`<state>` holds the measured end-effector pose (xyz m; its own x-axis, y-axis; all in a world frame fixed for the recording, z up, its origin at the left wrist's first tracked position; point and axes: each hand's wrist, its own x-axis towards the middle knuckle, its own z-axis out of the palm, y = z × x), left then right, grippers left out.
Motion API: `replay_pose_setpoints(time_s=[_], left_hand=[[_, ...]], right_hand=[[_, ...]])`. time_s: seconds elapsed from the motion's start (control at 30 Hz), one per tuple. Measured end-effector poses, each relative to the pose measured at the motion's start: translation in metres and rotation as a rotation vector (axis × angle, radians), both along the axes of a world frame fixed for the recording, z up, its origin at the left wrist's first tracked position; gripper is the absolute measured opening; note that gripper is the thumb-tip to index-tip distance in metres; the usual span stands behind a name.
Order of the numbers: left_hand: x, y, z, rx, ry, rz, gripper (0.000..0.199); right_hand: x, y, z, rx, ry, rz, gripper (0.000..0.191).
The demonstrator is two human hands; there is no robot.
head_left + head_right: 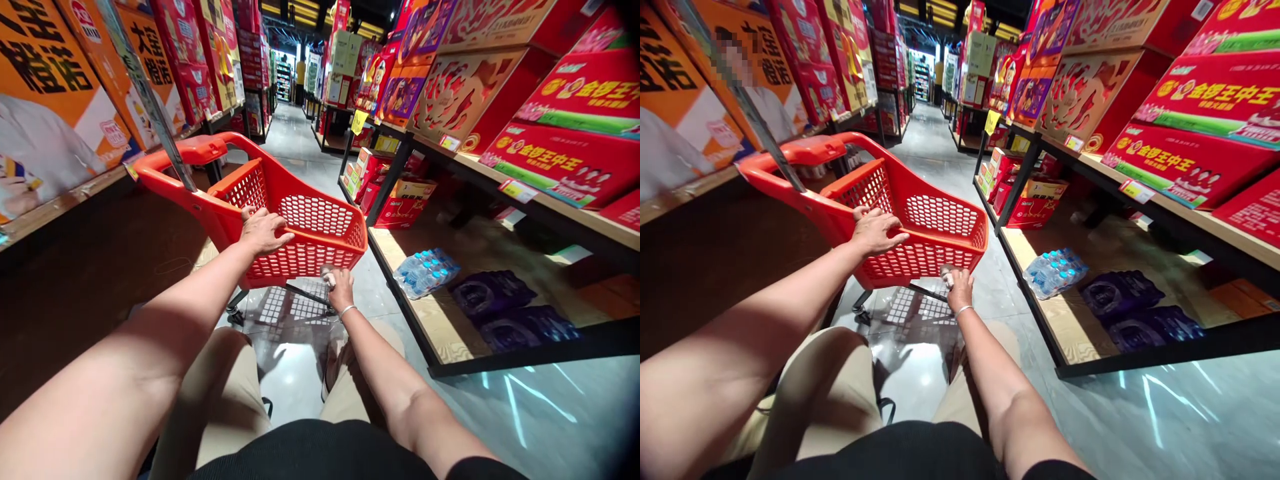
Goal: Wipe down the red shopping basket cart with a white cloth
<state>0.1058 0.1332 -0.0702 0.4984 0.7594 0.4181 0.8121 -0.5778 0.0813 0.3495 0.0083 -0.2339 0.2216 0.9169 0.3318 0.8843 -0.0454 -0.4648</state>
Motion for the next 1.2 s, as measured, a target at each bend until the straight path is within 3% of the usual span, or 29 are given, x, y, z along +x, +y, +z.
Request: replay_pose_setpoints(time_s=[0.07,0.2,0.27,0.33,0.5,0.63,0.73,0.87,0.93,1.07,1.13,1.2], left_hand=[[-0.006,0.006,0.002,-0.008,0.001,0.006,0.043],[-0.022,0.015,0.004,-0.008,-0.018,0.022,0.045],[-0.03,0.019,0.005,-0.011,-0.027,0.037,0.048],[-0.038,0.022,0.006,-0.027,-0.028,0.047,0.05],[-0.052,0.023,0.01,-0.064,-0.013,0.073,0.052],[-0.055,0.018,0.011,-0.069,0.016,0.076,0.053],[-0.06,0.016,0.006,-0.045,0.019,0.067,0.049],[-0.074,0.015,-0.009,-0.019,-0.047,0.073,0.035],[-0.077,0.013,-0.016,-0.054,-0.106,0.113,0.037],[-0.056,-0.01,-0.024,-0.083,-0.222,0.18,0.041],[-0.03,-0.032,-0.031,-0.128,-0.216,0.085,0.043],[-0.002,-0.054,-0.04,-0.217,-0.14,-0.197,0.045]], right_hand=[[0.003,-0.012,0.017,0.034,-0.009,0.132,0.047],[0.023,-0.027,0.069,0.398,-0.103,0.194,0.041],[0.037,-0.025,0.088,0.377,-0.198,0.278,0.044],[0.053,-0.017,0.098,0.243,-0.264,0.381,0.049],[0.092,0.021,0.105,0.054,-0.314,0.462,0.049],[0.1,0.044,0.113,0.004,-0.334,0.359,0.044],[0.085,0.036,0.117,-0.049,-0.377,0.339,0.033],[0.05,0.004,0.121,-0.084,-0.485,0.279,0.028],[0.034,-0.008,0.123,-0.097,-0.531,0.222,0.027],[0.019,-0.012,0.128,-0.126,-0.516,0.157,0.028],[0.015,-0.009,0.123,-0.108,-0.438,0.133,0.032],[0.008,-0.008,0.107,-0.019,-0.32,0.097,0.04]])
